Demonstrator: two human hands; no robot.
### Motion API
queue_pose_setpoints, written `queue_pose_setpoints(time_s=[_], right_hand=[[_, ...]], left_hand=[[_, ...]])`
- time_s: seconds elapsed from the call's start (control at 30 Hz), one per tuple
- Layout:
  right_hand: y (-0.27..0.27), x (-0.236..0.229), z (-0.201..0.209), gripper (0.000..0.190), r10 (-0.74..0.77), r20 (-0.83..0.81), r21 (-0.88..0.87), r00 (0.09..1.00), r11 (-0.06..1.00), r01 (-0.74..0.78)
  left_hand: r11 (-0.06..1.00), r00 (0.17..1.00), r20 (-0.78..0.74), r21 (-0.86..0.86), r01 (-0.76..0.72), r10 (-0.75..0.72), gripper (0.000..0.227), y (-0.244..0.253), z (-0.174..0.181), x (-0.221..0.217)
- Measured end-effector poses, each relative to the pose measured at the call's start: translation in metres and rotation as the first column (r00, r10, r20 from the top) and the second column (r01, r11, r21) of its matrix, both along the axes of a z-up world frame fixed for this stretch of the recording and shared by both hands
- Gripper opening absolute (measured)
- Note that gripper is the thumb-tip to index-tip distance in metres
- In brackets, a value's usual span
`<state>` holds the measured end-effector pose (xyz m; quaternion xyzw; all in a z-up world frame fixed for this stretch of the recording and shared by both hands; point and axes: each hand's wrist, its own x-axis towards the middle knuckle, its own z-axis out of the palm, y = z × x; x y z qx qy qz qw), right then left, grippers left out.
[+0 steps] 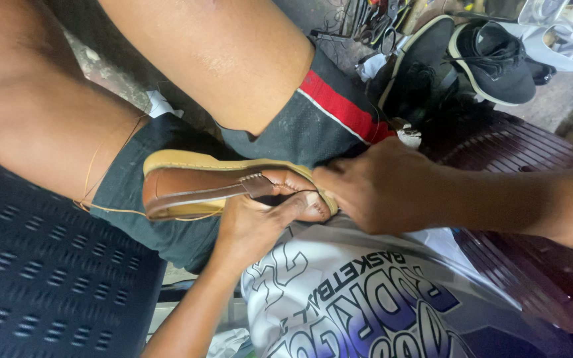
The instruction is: The person sews a brown leather loafer by hand using a needle and thick thread. They repeatedly push the needle through the shoe's upper and pull the thread tight while holding the shoe on their lap.
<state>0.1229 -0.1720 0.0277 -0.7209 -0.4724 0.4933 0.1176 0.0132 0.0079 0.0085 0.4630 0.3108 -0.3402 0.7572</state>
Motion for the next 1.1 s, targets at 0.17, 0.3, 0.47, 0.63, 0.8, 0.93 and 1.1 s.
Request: queue_pose_setpoints(time_s=[0.17, 0.3, 0.47, 0.63, 0.8, 0.93, 1.1], right_hand=[[-0.014, 0.014, -0.007, 0.007, -0.089, -0.044, 0.162, 0.995, 0.982, 0.095], [-0.020, 0.022, -0.008, 0.008, -0.167, -0.120, 0.199, 0.979, 0.962, 0.189], [-0.017, 0.032, -0.002, 0.016, -0.184, -0.152, 0.084, 0.971, 0.977, 0.198], [0.000, 0.043, 0.004, 0.017, -0.123, -0.143, -0.178, 0.982, 0.979, 0.097], [0.007, 0.042, 0.005, 0.018, -0.085, -0.091, -0.302, 0.992, 0.952, 0.054], [0.002, 0.041, 0.002, 0.017, -0.061, -0.086, -0.356, 0.994, 0.934, 0.026], [-0.005, 0.038, -0.003, 0.021, -0.130, -0.159, -0.334, 0.979, 0.940, 0.071]], left_hand=[[0.823, 0.958, 0.189, 0.564, 0.074, -0.215, 0.021, 0.024, 0.021, -0.028], [0.665, 0.881, 0.434, 0.602, -0.441, 0.190, 0.016, 0.034, 0.024, -0.077], [0.420, 0.915, 0.213, 0.837, -0.351, 0.342, 0.019, 0.072, 0.026, -0.118], [-0.063, 0.943, 0.259, 0.959, -0.277, -0.207, 0.019, 0.060, 0.041, -0.111], [0.510, 0.965, 0.260, 0.834, -0.208, -0.033, 0.051, 0.042, 0.027, -0.093], [0.470, 0.943, 0.314, 0.853, -0.227, -0.114, 0.021, 0.056, 0.023, -0.099], [0.685, 0.964, 0.195, 0.729, -0.021, -0.178, 0.019, 0.081, 0.026, -0.114]])
